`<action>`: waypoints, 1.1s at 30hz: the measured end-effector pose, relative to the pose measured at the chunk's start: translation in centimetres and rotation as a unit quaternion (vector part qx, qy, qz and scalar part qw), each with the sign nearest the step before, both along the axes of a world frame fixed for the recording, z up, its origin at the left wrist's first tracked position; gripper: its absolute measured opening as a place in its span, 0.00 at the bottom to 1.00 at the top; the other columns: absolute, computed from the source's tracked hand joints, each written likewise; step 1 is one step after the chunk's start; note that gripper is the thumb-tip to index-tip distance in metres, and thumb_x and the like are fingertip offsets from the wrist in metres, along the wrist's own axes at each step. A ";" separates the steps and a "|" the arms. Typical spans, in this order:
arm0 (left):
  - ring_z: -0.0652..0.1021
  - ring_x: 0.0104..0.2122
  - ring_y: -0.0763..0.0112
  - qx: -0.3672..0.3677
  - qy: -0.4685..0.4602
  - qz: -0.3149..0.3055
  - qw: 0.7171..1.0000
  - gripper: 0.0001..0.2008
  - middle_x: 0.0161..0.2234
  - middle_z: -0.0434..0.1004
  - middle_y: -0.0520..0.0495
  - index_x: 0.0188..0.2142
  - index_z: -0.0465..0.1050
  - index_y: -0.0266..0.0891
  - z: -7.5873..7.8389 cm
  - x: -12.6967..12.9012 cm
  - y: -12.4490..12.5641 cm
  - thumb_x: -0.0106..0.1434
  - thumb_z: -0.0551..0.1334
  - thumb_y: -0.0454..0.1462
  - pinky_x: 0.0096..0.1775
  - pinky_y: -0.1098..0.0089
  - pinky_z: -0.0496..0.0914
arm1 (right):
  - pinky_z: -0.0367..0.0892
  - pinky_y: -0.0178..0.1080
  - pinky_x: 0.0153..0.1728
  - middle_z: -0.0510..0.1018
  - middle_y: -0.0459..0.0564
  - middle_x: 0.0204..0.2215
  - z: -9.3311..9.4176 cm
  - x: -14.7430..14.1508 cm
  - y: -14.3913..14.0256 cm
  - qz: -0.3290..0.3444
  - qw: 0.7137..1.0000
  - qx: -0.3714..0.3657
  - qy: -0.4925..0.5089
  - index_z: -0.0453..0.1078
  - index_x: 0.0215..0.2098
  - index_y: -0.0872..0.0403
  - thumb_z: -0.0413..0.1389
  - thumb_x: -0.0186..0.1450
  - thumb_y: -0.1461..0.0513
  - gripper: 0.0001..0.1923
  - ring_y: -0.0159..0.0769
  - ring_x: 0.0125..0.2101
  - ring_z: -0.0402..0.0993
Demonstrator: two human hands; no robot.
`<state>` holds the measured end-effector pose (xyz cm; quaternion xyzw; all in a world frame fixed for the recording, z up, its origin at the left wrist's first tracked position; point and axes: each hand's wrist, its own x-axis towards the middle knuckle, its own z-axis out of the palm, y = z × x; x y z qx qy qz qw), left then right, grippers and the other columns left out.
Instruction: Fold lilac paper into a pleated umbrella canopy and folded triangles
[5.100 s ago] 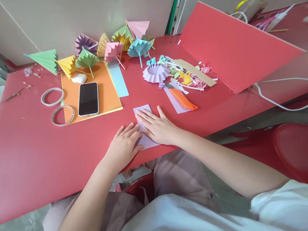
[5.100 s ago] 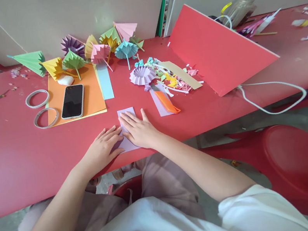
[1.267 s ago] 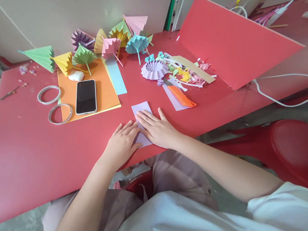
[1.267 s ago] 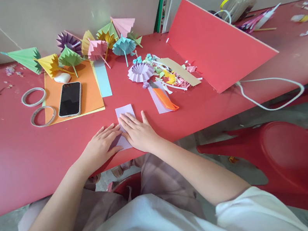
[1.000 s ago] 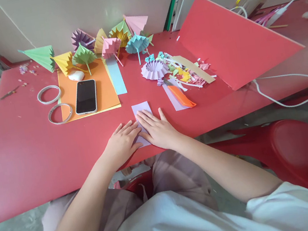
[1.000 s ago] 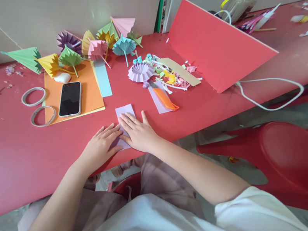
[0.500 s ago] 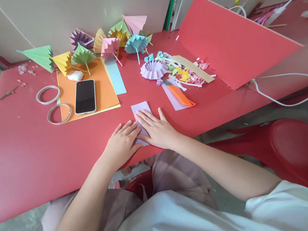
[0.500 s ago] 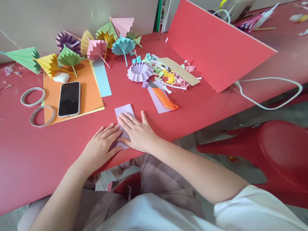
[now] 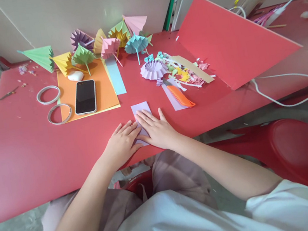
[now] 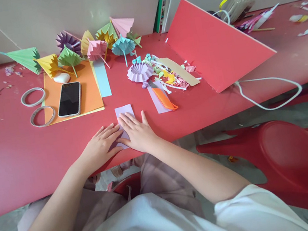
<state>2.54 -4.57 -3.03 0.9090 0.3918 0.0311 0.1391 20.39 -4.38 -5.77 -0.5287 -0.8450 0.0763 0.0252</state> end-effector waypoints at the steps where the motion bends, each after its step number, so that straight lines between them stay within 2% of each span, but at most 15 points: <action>1: 0.57 0.61 0.62 0.002 -0.001 0.000 1.000 0.25 0.60 0.60 0.43 0.58 0.59 0.35 0.0 0.0 0.0 0.64 0.56 0.42 0.60 0.56 0.53 | 0.35 0.67 0.57 0.47 0.54 0.65 0.0 0.0 0.0 0.000 1.000 0.000 0.000 0.41 0.65 0.54 0.36 0.66 0.45 0.35 0.47 0.64 0.42; 6: 0.58 0.61 0.61 0.015 0.000 -0.003 1.000 0.24 0.59 0.61 0.43 0.58 0.60 0.36 -0.2 0.1 -0.1 0.64 0.56 0.42 0.59 0.56 0.54 | 0.36 0.68 0.57 0.46 0.54 0.65 0.3 0.0 0.0 0.000 1.000 -0.007 -0.005 0.41 0.65 0.54 0.36 0.66 0.46 0.35 0.47 0.64 0.41; 11: 0.60 0.60 0.59 0.059 0.000 0.007 0.998 0.22 0.59 0.61 0.41 0.56 0.62 0.34 -0.7 -0.3 -1.1 0.66 0.53 0.43 0.58 0.54 0.57 | 0.36 0.68 0.57 0.47 0.54 0.64 0.6 0.0 -0.1 0.002 1.000 -0.015 -0.006 0.41 0.65 0.57 0.36 0.66 0.45 0.36 0.46 0.64 0.42; 17: 0.62 0.58 0.57 0.111 0.018 0.026 0.993 0.21 0.58 0.63 0.42 0.57 0.61 0.33 -1.0 -2.1 -4.3 0.67 0.50 0.40 0.57 0.54 0.60 | 0.36 0.67 0.57 0.45 0.54 0.65 0.4 0.0 0.0 0.003 1.000 -0.004 -0.005 0.41 0.65 0.57 0.37 0.65 0.43 0.38 0.45 0.64 0.41; 24: 0.64 0.57 0.54 0.152 0.040 0.062 0.986 0.23 0.58 0.62 0.43 0.59 0.59 0.36 -1.2 -4.4 -8.5 0.67 0.49 0.42 0.57 0.51 0.58 | 0.35 0.67 0.57 0.46 0.55 0.64 0.2 0.0 0.0 0.005 1.000 -0.001 -0.002 0.41 0.65 0.57 0.39 0.64 0.43 0.39 0.47 0.64 0.42; 27: 0.65 0.57 0.54 0.150 0.040 0.074 0.985 0.23 0.58 0.63 0.41 0.59 0.58 0.35 -0.7 -5.0 -9.5 0.67 0.49 0.41 0.56 0.50 0.58 | 0.36 0.67 0.57 0.46 0.55 0.64 0.0 0.0 0.0 0.004 1.000 0.005 0.001 0.40 0.65 0.57 0.38 0.64 0.43 0.39 0.46 0.64 0.42; 29: 0.67 0.56 0.54 0.141 0.029 0.084 0.986 0.21 0.55 0.67 0.40 0.57 0.60 0.36 0.0 -5.4 -9.4 0.67 0.49 0.41 0.56 0.49 0.59 | 0.36 0.67 0.57 0.47 0.55 0.64 -0.1 0.0 0.1 0.003 1.000 0.006 0.002 0.40 0.65 0.56 0.38 0.64 0.43 0.39 0.47 0.63 0.42; 31: 0.70 0.53 0.55 0.127 0.015 0.110 0.986 0.19 0.49 0.74 0.39 0.54 0.64 0.37 1.1 -5.8 -8.7 0.67 0.48 0.41 0.55 0.49 0.60 | 0.37 0.67 0.57 0.48 0.55 0.64 -0.2 0.0 0.1 0.004 1.000 0.009 0.002 0.40 0.65 0.56 0.39 0.64 0.43 0.39 0.48 0.63 0.42; 33: 0.72 0.51 0.56 0.119 0.004 0.149 0.982 0.18 0.45 0.76 0.38 0.51 0.67 0.37 2.0 -5.8 -7.5 0.68 0.46 0.40 0.54 0.50 0.62 | 0.36 0.67 0.57 0.48 0.56 0.64 -0.3 0.0 0.1 0.005 1.000 0.014 0.003 0.41 0.65 0.56 0.39 0.64 0.43 0.39 0.48 0.63 0.42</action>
